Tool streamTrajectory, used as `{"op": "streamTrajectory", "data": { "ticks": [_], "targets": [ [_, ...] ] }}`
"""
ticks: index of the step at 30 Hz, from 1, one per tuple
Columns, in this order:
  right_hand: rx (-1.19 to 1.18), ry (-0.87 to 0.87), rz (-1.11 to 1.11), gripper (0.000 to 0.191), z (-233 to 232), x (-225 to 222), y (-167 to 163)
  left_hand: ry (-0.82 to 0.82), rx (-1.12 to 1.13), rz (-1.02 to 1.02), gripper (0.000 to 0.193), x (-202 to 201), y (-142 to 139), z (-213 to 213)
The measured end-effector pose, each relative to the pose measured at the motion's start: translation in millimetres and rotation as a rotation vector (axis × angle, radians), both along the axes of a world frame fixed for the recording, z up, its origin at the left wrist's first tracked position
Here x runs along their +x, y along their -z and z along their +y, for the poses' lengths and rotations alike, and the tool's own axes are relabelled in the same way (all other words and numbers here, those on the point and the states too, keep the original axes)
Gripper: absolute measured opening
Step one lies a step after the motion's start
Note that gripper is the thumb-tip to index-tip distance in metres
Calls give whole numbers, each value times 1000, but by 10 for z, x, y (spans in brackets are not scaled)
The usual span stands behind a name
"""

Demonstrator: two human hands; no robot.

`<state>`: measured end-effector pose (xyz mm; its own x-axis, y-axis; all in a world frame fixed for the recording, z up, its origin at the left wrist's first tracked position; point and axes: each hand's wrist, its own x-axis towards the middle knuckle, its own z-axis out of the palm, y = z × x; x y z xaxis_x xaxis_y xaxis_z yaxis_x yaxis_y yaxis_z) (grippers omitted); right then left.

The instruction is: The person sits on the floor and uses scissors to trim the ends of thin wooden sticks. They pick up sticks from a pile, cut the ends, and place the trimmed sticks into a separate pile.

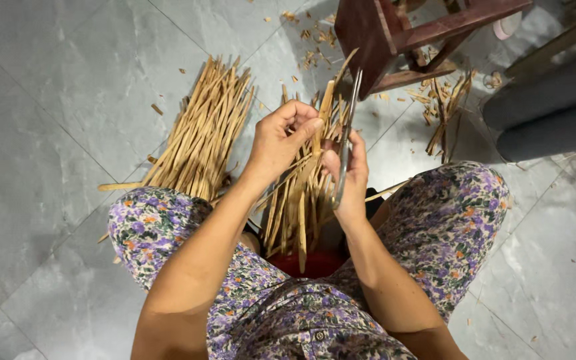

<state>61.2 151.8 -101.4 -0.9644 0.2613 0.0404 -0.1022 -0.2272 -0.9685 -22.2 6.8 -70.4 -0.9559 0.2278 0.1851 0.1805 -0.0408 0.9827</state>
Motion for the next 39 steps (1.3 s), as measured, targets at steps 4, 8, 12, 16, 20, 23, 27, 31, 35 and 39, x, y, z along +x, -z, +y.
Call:
{"op": "streamTrajectory", "data": {
  "ticks": [4, 8, 12, 16, 20, 23, 27, 31, 35, 39],
  "targets": [
    [37, -71, 93, 62, 14, 46, -186, 28, 35, -28, 9, 36, -159, -6],
    [71, -128, 108, 66, 33, 86, -291, 66, 26, -64, 9, 66, -223, 10],
    [78, -150, 54, 71, 76, 120, -341, 132, 45, -113, 9, 117, -283, 5],
    [93, -148, 33, 71, 97, 142, -367, 163, 9, -92, 10, 165, -355, 7],
    [82, -157, 91, 67, 100, 158, -381, 184, 39, -178, 11, 178, -395, 37],
    [45, -135, 41, 68, 101, 166, -379, 198, 70, -230, 12, 170, -392, 45],
    [-37, -128, 29, 65, 77, 153, -337, 200, 82, -155, 12, 151, -339, 59],
    [-72, -71, 2, 60, 12, 148, -280, 209, 82, -166, 11, 139, -260, 61],
    [-105, -41, -6, 53, -5, 142, -253, 202, 67, -121, 11, 108, -182, 75],
    [-22, 8, -6, 46, -3, 120, -218, 93, 29, -41, 8, 36, -107, 44]
  ]
}}
